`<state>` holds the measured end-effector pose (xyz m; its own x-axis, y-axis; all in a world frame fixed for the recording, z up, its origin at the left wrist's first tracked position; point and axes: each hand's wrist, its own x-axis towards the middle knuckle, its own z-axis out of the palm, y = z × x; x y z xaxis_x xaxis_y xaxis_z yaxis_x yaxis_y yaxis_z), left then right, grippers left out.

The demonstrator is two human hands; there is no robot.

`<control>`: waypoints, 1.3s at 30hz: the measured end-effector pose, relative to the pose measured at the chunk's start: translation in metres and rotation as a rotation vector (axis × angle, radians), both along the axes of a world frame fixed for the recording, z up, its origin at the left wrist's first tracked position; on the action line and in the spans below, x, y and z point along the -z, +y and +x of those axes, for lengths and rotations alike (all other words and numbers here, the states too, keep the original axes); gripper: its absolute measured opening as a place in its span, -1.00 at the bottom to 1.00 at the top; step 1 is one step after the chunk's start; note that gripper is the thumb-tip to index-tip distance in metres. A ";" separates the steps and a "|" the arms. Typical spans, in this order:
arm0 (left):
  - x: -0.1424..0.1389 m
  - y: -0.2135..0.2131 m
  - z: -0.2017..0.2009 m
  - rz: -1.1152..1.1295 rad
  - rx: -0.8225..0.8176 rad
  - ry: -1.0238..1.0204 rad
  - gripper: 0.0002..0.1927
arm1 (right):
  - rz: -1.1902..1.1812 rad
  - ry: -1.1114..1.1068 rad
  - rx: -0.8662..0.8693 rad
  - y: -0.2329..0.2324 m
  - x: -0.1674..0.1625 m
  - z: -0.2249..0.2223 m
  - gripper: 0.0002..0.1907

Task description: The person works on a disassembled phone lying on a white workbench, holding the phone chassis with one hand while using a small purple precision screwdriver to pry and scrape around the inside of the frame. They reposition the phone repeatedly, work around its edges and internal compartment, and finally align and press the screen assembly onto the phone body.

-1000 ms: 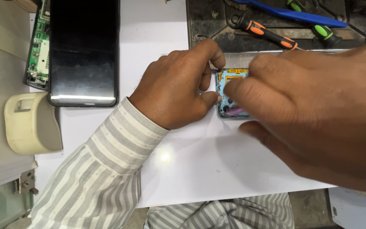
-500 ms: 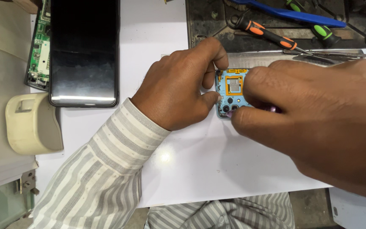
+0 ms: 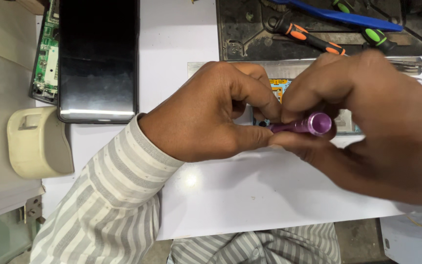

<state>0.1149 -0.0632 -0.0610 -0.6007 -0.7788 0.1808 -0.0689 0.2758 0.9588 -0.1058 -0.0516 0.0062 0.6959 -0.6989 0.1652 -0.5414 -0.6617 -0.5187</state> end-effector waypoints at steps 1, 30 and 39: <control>0.001 0.000 0.000 -0.014 -0.006 0.008 -0.80 | 0.111 -0.111 0.016 0.000 0.005 -0.001 -0.59; 0.010 -0.004 -0.005 0.119 0.018 0.035 -0.74 | 0.571 -0.311 0.067 -0.006 0.031 -0.027 -0.75; 0.011 -0.005 -0.007 0.086 -0.022 -0.031 -0.78 | 0.544 -0.468 0.022 -0.006 0.045 -0.023 -0.73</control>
<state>0.1076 -0.0678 -0.0724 -0.5878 -0.8036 0.0940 -0.1040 0.1902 0.9762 -0.1285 -0.0572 -0.0384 0.6221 -0.7800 0.0674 -0.1916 -0.2352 -0.9529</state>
